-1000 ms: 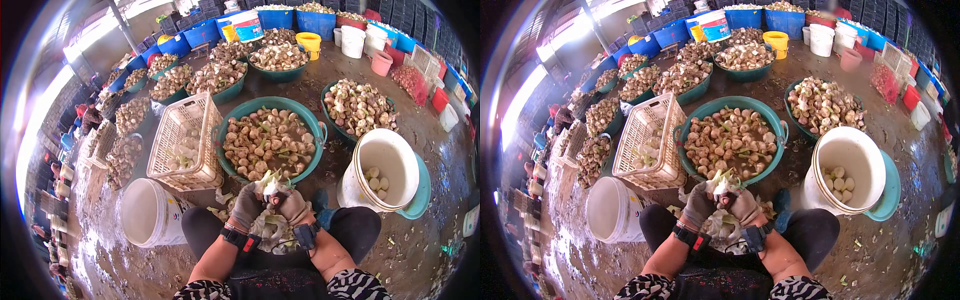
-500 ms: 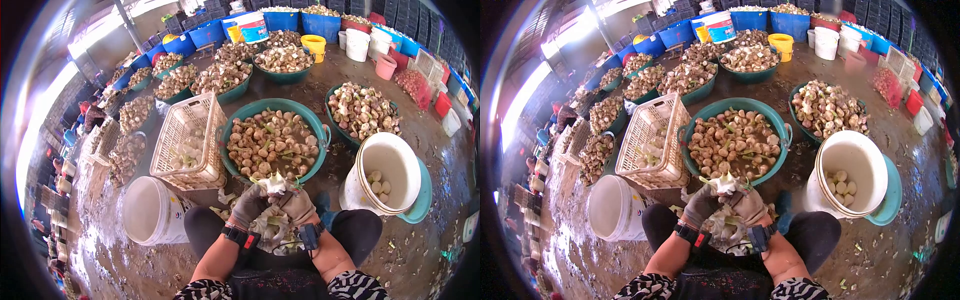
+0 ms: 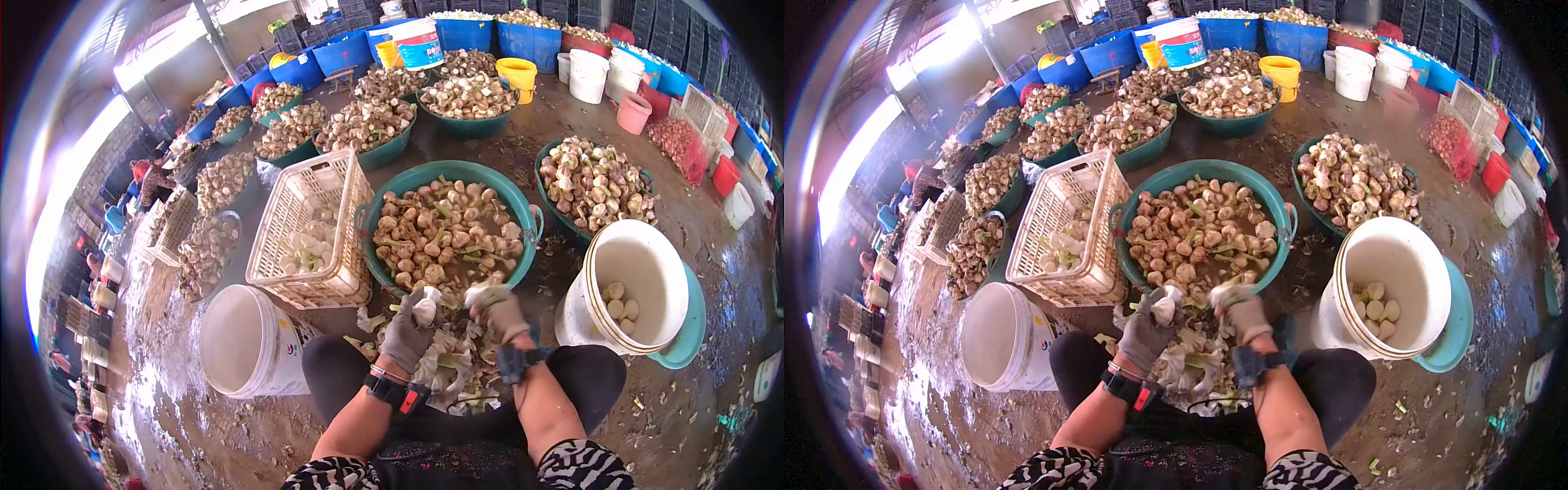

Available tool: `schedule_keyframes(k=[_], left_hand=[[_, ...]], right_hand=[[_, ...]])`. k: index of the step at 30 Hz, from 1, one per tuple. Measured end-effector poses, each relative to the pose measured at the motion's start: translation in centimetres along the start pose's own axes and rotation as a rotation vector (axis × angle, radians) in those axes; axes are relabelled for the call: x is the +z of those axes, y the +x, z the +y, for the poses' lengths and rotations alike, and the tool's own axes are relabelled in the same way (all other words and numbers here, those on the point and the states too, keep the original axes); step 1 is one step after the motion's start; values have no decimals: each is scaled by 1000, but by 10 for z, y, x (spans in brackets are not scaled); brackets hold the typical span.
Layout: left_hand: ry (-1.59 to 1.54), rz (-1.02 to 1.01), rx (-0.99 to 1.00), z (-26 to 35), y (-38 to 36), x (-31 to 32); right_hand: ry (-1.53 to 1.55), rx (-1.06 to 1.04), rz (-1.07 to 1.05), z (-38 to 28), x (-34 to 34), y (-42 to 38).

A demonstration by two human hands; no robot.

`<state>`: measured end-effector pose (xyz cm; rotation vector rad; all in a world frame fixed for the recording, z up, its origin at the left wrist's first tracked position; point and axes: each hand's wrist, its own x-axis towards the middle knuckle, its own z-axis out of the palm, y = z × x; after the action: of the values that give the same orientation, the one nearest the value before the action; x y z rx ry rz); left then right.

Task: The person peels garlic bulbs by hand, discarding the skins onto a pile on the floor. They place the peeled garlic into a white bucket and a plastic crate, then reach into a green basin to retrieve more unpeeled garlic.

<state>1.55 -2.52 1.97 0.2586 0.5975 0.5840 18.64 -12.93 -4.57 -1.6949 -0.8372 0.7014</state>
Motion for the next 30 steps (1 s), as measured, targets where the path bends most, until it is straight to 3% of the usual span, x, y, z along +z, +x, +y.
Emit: schedule_keyframes(k=[1,3,7,8,11,15,18,21,24,27,28,30], left_hand=[[-45,74,15,-1,-7,10],[27,-13,-12,2,-1,2],[191,-174,-98,-2,10,-24],[206,-40,-15,-8,11,-20],[364,-69,177,-16,6,-11],[361,-90,198,-12,-6,-8],[429,55,218,-11,-6,0],[268,11,174,-12,22,-27],[-73,-338,-116,1,16,-35],[16,-334,-172,12,6,-32],[52,-314,-155,14,4,-28],[36,-322,-155,17,6,-33]], right_hand=[[-305,-96,-98,11,18,-9],[-382,13,66,5,49,-24],[-161,-161,-6,-56,65,-42],[-295,-228,94,-60,69,-42],[-208,-134,81,-70,66,-41],[-414,-168,79,-63,69,-41],[-522,-175,100,-57,71,-40],[-300,-302,92,-61,54,-38],[-277,-257,156,-17,47,-18],[-537,76,-13,-21,39,-18],[-317,-108,-23,0,41,-16],[112,-226,80,-9,49,-7]])
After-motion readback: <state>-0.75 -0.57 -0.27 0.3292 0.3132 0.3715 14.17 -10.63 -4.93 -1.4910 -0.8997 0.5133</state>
